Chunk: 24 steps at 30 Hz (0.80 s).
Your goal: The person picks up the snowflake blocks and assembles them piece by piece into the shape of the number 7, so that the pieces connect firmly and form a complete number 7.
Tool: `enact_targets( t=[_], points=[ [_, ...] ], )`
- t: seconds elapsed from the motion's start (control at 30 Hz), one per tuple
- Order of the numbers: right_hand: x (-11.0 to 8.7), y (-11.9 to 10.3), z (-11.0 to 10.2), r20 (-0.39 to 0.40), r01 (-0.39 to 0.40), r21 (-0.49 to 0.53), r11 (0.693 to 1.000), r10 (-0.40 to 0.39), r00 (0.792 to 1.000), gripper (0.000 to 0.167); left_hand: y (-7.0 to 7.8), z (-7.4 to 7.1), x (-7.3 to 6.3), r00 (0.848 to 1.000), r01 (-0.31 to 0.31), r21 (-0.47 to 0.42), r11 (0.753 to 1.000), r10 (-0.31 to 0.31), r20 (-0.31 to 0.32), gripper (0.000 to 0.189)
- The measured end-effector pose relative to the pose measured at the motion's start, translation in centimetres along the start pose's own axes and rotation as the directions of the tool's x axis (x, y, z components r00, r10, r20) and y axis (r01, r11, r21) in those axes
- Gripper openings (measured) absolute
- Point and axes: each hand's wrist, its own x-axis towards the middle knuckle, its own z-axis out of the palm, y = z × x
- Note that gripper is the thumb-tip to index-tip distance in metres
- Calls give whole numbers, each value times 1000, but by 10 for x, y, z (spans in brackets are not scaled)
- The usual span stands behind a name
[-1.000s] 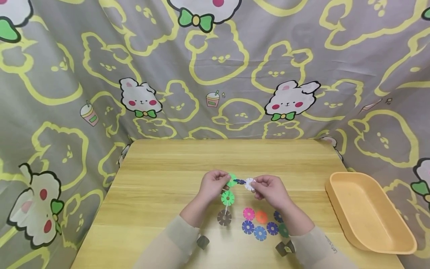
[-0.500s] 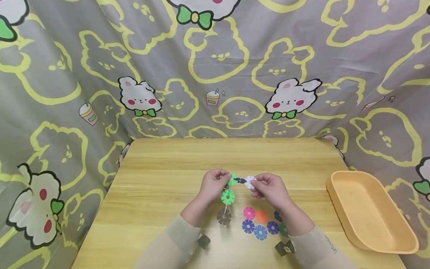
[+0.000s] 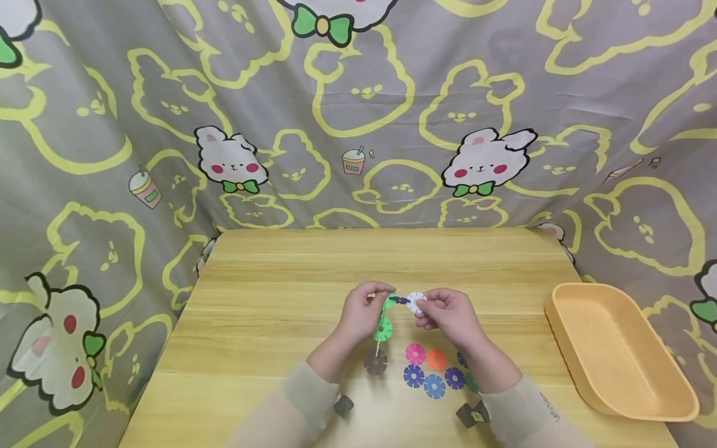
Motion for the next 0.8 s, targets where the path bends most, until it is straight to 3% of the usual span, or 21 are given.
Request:
enact_targets(
  t=[0.2, 0.3, 0.53, 0.8],
  points=[
    [0, -1, 0, -21, 3, 5, 1000, -3, 1000, 19, 3, 0, -2, 993, -69, 44, 997, 65, 94, 15],
    [-1, -4, 0, -17, 8, 4, 1000, -7, 1000, 19, 4, 1, -2, 992, -65, 52, 997, 58, 116, 13],
    [-2, -6, 1, -4, 4, 2, 1000, -4, 1000, 18, 4, 3, -4, 997, -38, 101, 994, 31, 65, 8],
    [-2, -7, 3, -20, -10, 45, 999, 11, 1000, 15, 7, 9, -8, 998, -60, 108, 992, 57, 29, 10]
  ],
)
